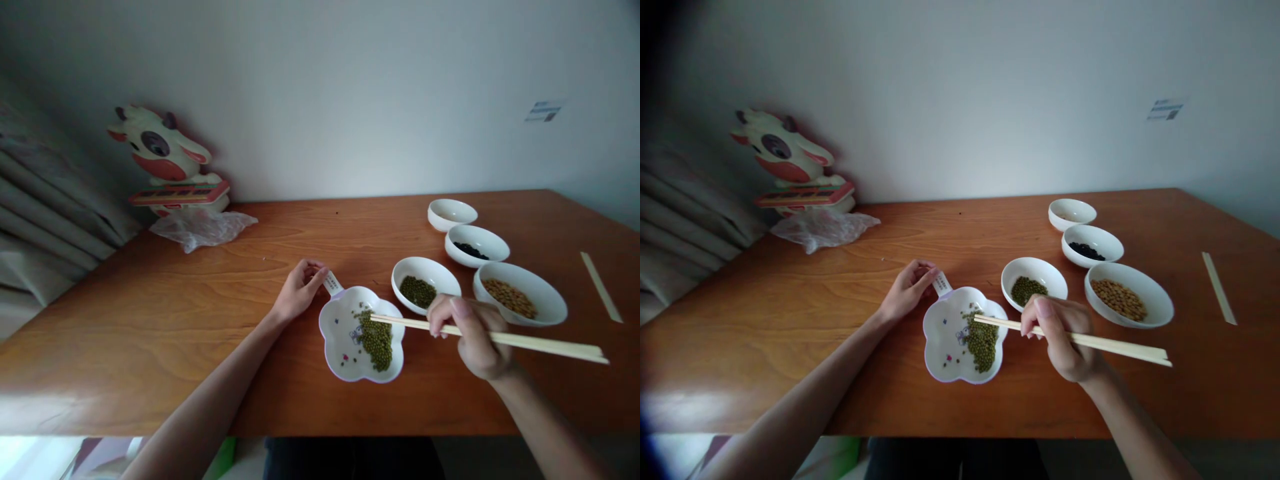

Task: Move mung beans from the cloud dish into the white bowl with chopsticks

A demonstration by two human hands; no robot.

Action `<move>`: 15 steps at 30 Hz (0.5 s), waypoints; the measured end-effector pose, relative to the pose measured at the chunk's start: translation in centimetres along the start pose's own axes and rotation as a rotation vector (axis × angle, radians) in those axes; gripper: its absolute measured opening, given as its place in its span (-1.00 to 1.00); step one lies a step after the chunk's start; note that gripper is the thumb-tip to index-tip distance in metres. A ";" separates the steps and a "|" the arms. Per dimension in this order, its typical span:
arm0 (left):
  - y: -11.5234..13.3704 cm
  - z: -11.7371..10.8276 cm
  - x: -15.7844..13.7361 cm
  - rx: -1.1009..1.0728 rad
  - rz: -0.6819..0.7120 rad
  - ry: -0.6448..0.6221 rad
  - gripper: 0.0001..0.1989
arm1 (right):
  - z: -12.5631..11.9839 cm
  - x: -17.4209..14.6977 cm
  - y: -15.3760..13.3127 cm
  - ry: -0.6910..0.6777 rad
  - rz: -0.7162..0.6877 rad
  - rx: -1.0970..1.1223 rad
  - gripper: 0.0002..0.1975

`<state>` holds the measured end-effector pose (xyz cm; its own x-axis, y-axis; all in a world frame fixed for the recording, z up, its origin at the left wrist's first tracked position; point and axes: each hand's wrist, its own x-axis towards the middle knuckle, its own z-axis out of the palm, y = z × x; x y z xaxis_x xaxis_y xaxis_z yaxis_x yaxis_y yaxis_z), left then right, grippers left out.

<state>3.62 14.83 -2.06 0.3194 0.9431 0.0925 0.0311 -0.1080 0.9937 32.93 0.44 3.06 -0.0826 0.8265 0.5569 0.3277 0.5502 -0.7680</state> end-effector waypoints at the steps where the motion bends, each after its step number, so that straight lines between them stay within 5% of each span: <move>1: 0.0 0.2 -0.1 0.001 0.012 0.006 -0.61 | -0.2 0.8 0.2 -0.009 -0.029 -0.010 -0.53; 10: 0.1 1.3 1.4 0.089 0.097 0.001 -0.51 | 0.9 5.7 1.0 -0.262 -0.327 -0.126 -0.63; 15: 0.6 1.6 1.6 0.057 0.057 -0.004 -0.49 | 0.5 5.1 1.9 -0.228 -0.417 -0.223 -0.72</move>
<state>5.68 15.77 -1.42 0.3262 0.9336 0.1483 0.0665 -0.1792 0.9816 32.67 5.73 4.29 -0.4433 0.5614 0.6988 0.4140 0.8197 -0.3959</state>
